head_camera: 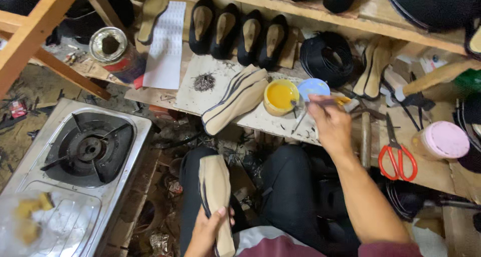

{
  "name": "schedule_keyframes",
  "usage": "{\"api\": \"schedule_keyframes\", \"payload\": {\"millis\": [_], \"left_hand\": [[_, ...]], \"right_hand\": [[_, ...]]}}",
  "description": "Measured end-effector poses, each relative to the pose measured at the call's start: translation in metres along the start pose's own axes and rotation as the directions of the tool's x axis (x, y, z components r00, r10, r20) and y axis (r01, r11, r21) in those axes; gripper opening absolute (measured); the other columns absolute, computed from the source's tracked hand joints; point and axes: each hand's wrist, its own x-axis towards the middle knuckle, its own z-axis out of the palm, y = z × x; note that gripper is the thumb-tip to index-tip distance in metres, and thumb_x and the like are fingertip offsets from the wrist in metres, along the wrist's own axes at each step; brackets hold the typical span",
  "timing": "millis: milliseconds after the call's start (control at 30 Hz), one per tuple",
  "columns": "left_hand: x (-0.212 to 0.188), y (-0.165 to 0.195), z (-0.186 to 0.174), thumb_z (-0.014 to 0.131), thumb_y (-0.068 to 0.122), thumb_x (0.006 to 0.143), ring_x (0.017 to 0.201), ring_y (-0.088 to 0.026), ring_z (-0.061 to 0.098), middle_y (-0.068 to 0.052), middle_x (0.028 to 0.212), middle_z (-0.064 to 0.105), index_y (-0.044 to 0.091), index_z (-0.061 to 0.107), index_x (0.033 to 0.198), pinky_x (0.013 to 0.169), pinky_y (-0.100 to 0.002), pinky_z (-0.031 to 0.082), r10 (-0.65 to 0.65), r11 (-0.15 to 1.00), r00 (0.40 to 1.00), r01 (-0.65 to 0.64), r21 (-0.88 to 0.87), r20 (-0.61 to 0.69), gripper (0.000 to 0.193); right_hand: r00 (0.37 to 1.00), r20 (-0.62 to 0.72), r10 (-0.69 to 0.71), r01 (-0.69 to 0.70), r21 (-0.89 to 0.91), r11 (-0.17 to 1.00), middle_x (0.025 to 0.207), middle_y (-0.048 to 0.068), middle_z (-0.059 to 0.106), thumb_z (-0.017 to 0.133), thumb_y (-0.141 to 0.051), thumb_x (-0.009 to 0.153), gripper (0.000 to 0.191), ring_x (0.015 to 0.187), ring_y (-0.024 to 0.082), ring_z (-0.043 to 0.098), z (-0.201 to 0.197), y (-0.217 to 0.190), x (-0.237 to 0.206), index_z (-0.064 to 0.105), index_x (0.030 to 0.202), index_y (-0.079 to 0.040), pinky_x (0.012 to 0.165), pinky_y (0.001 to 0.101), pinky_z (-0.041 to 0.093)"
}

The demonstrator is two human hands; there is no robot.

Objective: The person opens a container of yellow glue and uses a brush to apply it to the edges of several shoe insoles. They handle each insole one at a time, dip the brush into the glue, and coat the perimeter before setting the insole aside.

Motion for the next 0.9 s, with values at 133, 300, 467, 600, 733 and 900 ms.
{"api": "schedule_keyframes", "payload": {"millis": [133,300,467,600,733,900], "left_hand": [[0.008,0.030,0.009,0.058,0.025,0.088,0.070,-0.025,0.068,-0.018,0.091,0.071,0.002,0.050,0.130,0.064,-0.038,0.057,0.177,0.983,0.980,-0.172,-0.072,0.084,0.048],[0.021,0.063,0.025,0.055,0.026,0.089,0.071,-0.023,0.066,-0.014,0.088,0.069,0.003,0.058,0.127,0.063,-0.036,0.055,0.159,0.987,0.985,-0.160,0.014,0.068,0.045],[0.031,0.077,0.040,0.055,0.028,0.094,0.072,-0.020,0.065,-0.014,0.086,0.070,-0.003,0.061,0.122,0.064,-0.034,0.054,0.179,0.982,0.975,-0.185,0.036,0.135,0.042],[0.034,0.082,0.050,0.054,0.030,0.092,0.074,-0.018,0.067,-0.012,0.088,0.072,-0.001,0.063,0.122,0.065,-0.031,0.055,0.177,0.981,0.972,-0.186,0.048,0.153,0.044],[0.037,0.085,0.049,0.055,0.033,0.092,0.070,-0.018,0.065,-0.013,0.086,0.072,0.002,0.063,0.124,0.061,-0.031,0.053,0.137,0.989,0.982,-0.144,0.043,0.126,0.046],[0.045,0.090,0.049,0.054,0.032,0.091,0.069,-0.017,0.063,-0.011,0.086,0.070,0.005,0.060,0.129,0.059,-0.031,0.052,0.144,0.988,0.974,-0.151,0.031,0.173,0.047]], "right_hand": [[1.000,0.018,-0.003,0.005,-0.109,0.994,0.089,0.005,0.073,0.069,-0.021,0.100,0.023,0.078,0.011,0.066,0.011,-0.002,0.031,0.072,0.111,0.000,0.071,0.0276,0.054],[0.985,0.076,-0.153,0.170,-0.370,0.913,0.081,0.012,0.072,0.074,-0.025,0.096,0.020,0.072,0.023,0.070,0.020,-0.008,0.049,0.074,0.098,-0.004,0.065,0.0354,0.052],[0.967,0.116,-0.225,0.253,-0.404,0.879,0.079,0.014,0.070,0.073,-0.028,0.097,0.023,0.071,0.029,0.068,0.028,-0.002,0.060,0.075,0.094,-0.005,0.066,0.0409,0.051],[0.911,0.156,-0.381,0.410,-0.427,0.806,0.084,0.014,0.071,0.073,-0.027,0.096,0.020,0.075,0.031,0.066,0.030,0.000,0.064,0.076,0.093,-0.007,0.068,0.0410,0.052],[0.975,0.089,-0.206,0.224,-0.409,0.885,0.081,0.017,0.068,0.075,-0.030,0.094,0.025,0.069,0.030,0.066,0.020,0.005,0.062,0.076,0.093,-0.005,0.063,0.0401,0.050],[0.988,0.155,-0.012,0.078,-0.429,0.900,0.081,0.014,0.069,0.075,-0.030,0.097,0.028,0.069,0.023,0.066,0.005,0.011,0.063,0.073,0.095,-0.003,0.064,0.0372,0.050]]}}
